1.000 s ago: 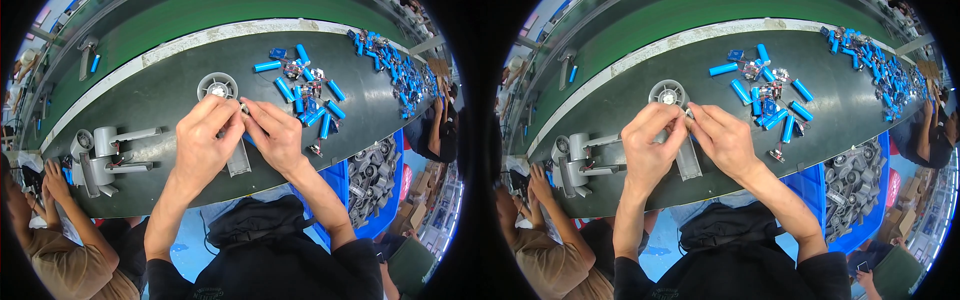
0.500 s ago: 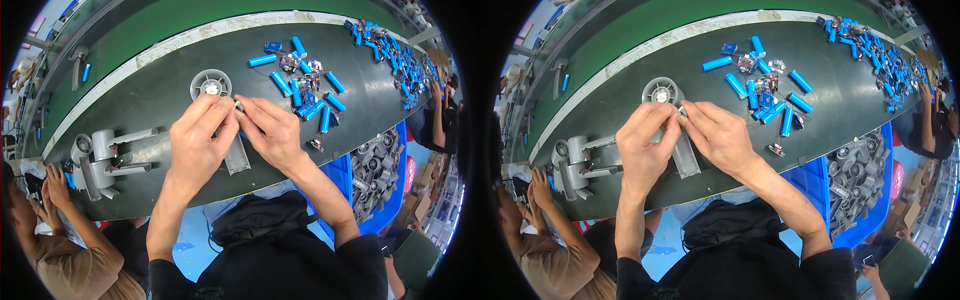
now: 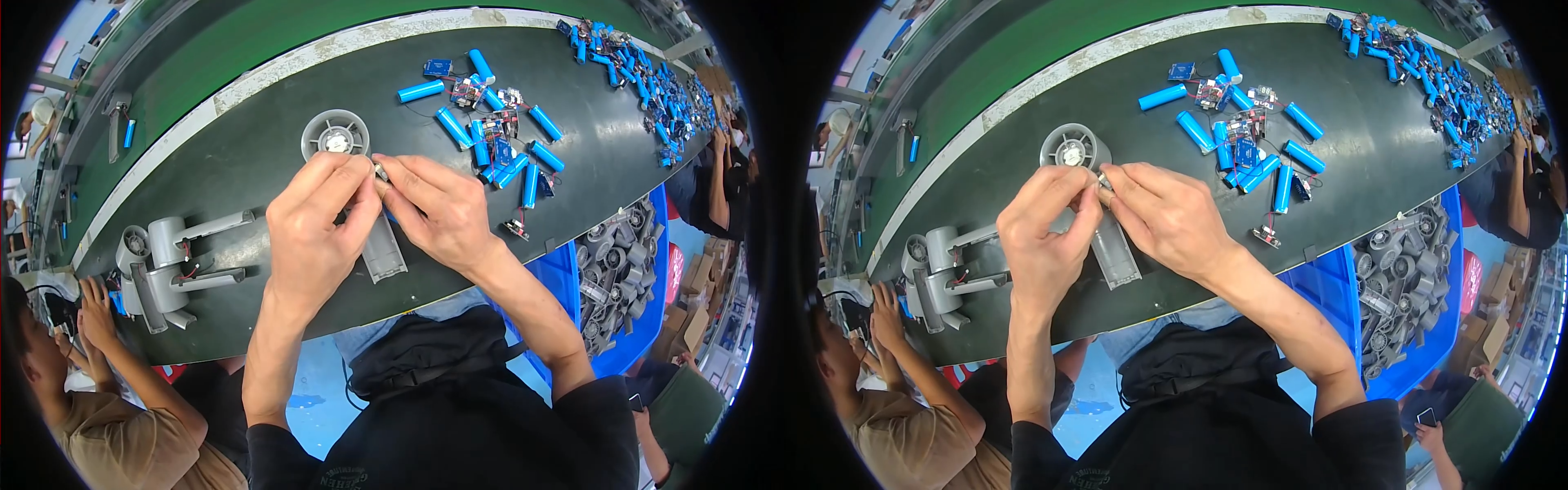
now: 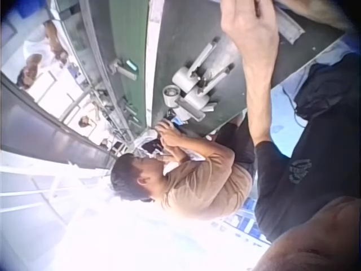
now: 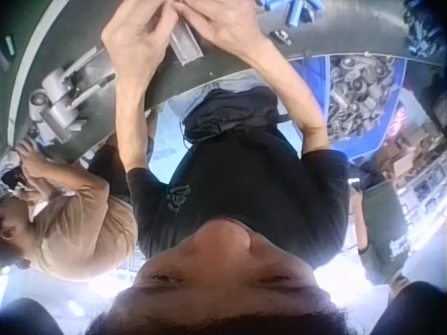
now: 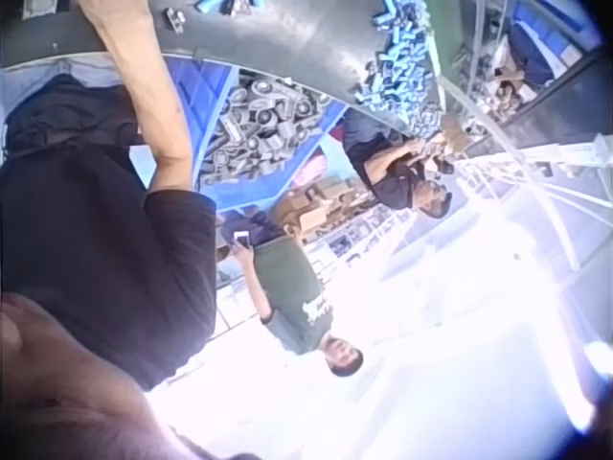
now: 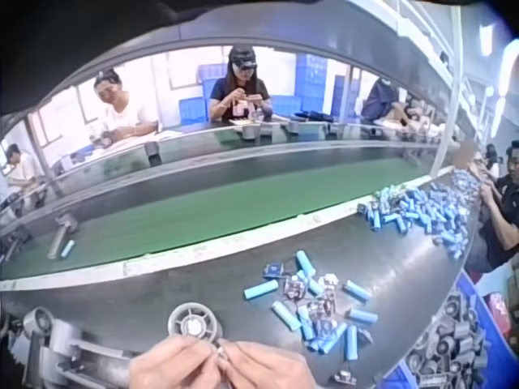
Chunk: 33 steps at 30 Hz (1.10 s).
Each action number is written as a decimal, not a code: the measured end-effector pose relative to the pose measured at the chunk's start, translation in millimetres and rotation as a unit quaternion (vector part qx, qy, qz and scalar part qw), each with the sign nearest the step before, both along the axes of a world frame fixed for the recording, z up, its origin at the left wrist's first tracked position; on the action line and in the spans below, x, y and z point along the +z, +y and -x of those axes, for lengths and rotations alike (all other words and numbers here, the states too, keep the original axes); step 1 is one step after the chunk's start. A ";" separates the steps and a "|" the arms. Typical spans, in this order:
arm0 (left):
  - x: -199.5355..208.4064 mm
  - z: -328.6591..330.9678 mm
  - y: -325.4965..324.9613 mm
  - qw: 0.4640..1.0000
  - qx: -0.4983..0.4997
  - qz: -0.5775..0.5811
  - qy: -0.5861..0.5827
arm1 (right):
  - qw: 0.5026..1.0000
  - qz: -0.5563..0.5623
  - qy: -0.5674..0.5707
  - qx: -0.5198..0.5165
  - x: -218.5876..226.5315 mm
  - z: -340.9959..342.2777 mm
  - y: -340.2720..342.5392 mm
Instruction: The person assembles small electronic components by hand, fitting blue battery cells, metallic components, and small circular parts into a plastic housing.
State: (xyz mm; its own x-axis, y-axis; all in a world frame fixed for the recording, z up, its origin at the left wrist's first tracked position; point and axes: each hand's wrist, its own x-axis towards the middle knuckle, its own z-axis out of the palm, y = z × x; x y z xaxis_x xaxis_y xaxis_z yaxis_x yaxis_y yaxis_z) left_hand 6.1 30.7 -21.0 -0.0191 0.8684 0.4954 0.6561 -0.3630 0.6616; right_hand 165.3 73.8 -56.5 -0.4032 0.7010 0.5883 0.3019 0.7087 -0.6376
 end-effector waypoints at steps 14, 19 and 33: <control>-4.4 -14.5 -30.6 0.976 0.174 0.095 -0.095 | 0.987 0.143 0.059 -0.051 9.5 2.8 -10.2; -2.9 -23.6 -28.1 0.943 0.120 0.170 -0.261 | 0.930 0.323 0.173 -0.013 20.2 7.7 -3.6; -9.1 111.6 233.5 0.975 0.203 0.061 -0.070 | 0.924 0.381 0.001 0.035 15.5 135.1 300.1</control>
State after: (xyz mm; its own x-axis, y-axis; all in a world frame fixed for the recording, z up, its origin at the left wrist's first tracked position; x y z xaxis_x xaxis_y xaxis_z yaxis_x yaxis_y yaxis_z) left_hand -105.6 264.2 -30.1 -0.4332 0.8279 0.3564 0.6291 -0.0055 0.7773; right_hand 30.2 373.9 -41.0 -0.4635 0.8838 -0.0642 0.2708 0.0723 -0.9599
